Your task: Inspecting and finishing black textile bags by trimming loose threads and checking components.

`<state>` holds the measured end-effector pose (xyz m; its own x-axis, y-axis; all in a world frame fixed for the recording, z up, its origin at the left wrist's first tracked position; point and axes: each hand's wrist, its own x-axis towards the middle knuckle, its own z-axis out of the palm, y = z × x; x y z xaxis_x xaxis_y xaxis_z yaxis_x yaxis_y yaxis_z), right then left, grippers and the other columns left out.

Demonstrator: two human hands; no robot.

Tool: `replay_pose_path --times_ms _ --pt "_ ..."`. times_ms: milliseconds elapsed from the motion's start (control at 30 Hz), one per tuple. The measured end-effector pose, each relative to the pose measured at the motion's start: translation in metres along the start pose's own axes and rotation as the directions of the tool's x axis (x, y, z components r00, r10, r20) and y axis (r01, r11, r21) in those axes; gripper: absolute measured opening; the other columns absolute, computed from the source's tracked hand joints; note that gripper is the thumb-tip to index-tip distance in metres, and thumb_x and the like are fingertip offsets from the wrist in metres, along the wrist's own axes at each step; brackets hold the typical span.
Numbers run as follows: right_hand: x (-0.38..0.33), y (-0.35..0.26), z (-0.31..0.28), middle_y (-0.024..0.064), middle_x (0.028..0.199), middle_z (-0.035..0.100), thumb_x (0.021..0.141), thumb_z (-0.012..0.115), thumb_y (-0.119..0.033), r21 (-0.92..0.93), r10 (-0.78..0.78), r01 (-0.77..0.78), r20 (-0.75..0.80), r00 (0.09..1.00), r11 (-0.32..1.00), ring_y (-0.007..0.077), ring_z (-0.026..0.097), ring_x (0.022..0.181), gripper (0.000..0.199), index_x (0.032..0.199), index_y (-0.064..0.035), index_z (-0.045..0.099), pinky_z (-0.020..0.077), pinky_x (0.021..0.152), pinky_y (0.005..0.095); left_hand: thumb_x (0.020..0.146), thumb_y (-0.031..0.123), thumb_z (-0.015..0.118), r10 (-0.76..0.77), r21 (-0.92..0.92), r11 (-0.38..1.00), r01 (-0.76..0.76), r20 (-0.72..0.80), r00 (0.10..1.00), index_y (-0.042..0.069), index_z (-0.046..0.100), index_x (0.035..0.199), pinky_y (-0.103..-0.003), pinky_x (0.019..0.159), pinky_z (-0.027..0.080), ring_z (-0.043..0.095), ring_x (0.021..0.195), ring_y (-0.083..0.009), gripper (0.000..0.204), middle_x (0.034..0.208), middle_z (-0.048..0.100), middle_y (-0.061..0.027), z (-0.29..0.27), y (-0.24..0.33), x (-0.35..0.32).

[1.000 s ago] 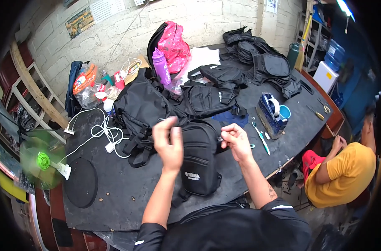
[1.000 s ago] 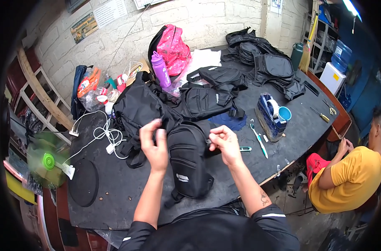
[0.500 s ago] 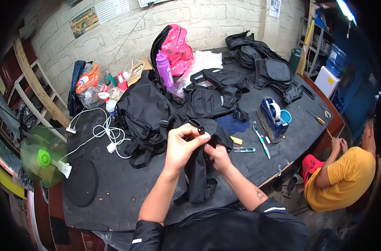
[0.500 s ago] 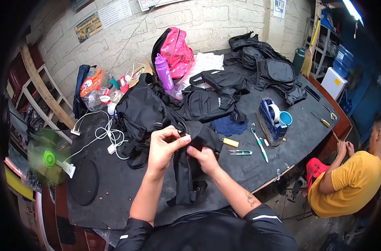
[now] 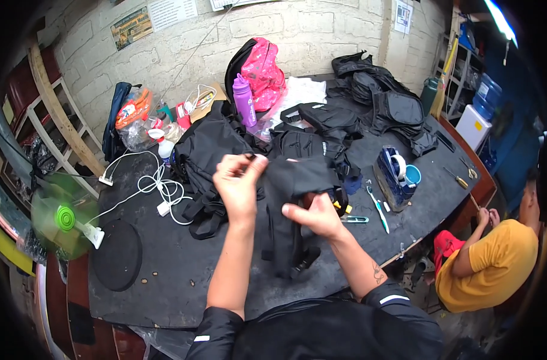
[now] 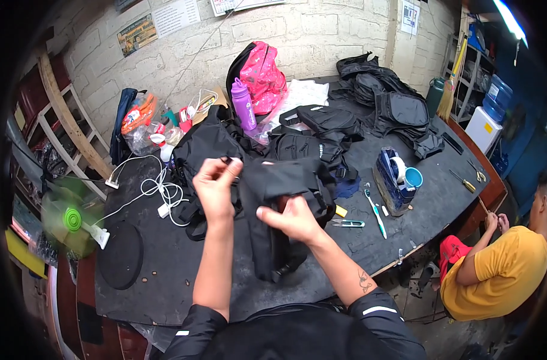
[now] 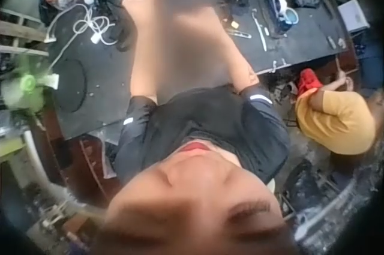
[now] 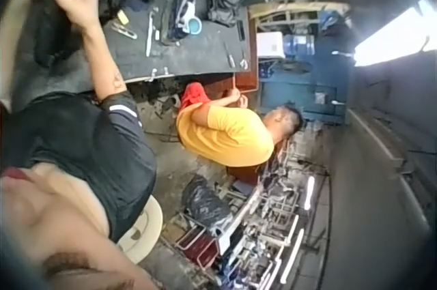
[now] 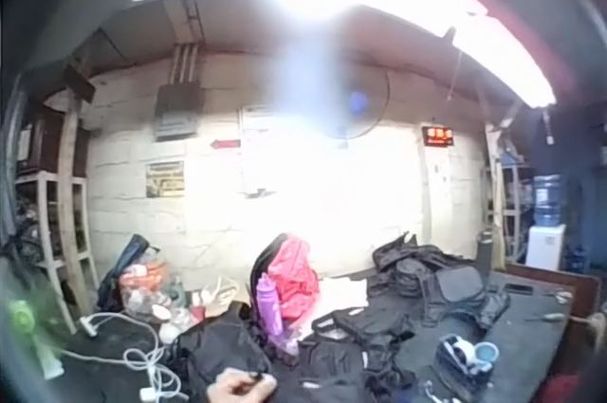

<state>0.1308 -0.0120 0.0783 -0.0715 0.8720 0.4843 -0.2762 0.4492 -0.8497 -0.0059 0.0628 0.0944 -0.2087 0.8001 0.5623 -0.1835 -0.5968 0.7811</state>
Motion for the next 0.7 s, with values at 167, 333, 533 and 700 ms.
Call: replay_pose_path --times_ms 167,333,533,700 --pt "-0.004 -0.024 -0.018 0.0113 0.146 0.027 0.062 0.077 -0.007 0.043 -0.007 -0.001 0.193 0.981 0.999 0.0211 0.03 0.133 0.1 0.143 0.002 0.018 0.0202 0.109 0.0329 0.093 0.045 0.046 -0.522 -0.464 0.527 0.712 0.484 0.702 0.003 0.062 0.106 -0.032 0.086 0.042 0.056 0.093 -0.0188 0.046 0.097 0.063 -0.0063 -0.046 -0.052 0.009" --pt "0.0 -0.02 -0.061 0.0207 0.127 0.05 0.074 0.07 -0.044 0.393 0.06 -0.17 0.278 0.959 0.904 0.0253 0.052 0.115 0.095 0.138 0.0095 0.024 0.0384 0.1 0.0367 0.094 0.047 0.04 -0.753 -0.291 0.141 0.946 0.589 0.293 0.0 0.05 0.125 -0.045 0.096 0.043 0.055 0.112 -0.0307 0.056 0.121 0.057 -0.0166 -0.049 -0.064 -0.034" --pt "-0.004 0.006 -0.085 0.0138 0.11 0.061 0.094 0.045 -0.04 0.701 0.241 -0.159 -0.019 0.97 0.695 0.0258 0.061 0.1 0.05 0.121 0.0016 0.051 0.0468 0.092 0.0389 0.092 0.037 0.051 -0.351 -0.663 0.189 0.724 0.643 0.68 0.005 0.06 0.105 -0.046 0.095 0.044 0.054 0.111 -0.0297 0.036 0.11 0.061 -0.014 -0.054 -0.044 -0.007" --pt "-0.018 0.052 -0.092 0.0082 0.098 0.065 0.093 0.052 -0.025 0.634 0.246 -0.065 -0.203 0.948 0.771 0.0205 0.062 0.091 0.034 0.119 -0.0032 0.054 0.0483 0.086 0.0342 0.092 0.035 0.052 -0.001 -0.774 0.045 0.631 0.632 0.775 0.008 0.061 0.1 -0.036 0.083 0.048 0.058 0.087 -0.0207 0.03 0.087 0.061 -0.0065 -0.057 -0.049 0.0"
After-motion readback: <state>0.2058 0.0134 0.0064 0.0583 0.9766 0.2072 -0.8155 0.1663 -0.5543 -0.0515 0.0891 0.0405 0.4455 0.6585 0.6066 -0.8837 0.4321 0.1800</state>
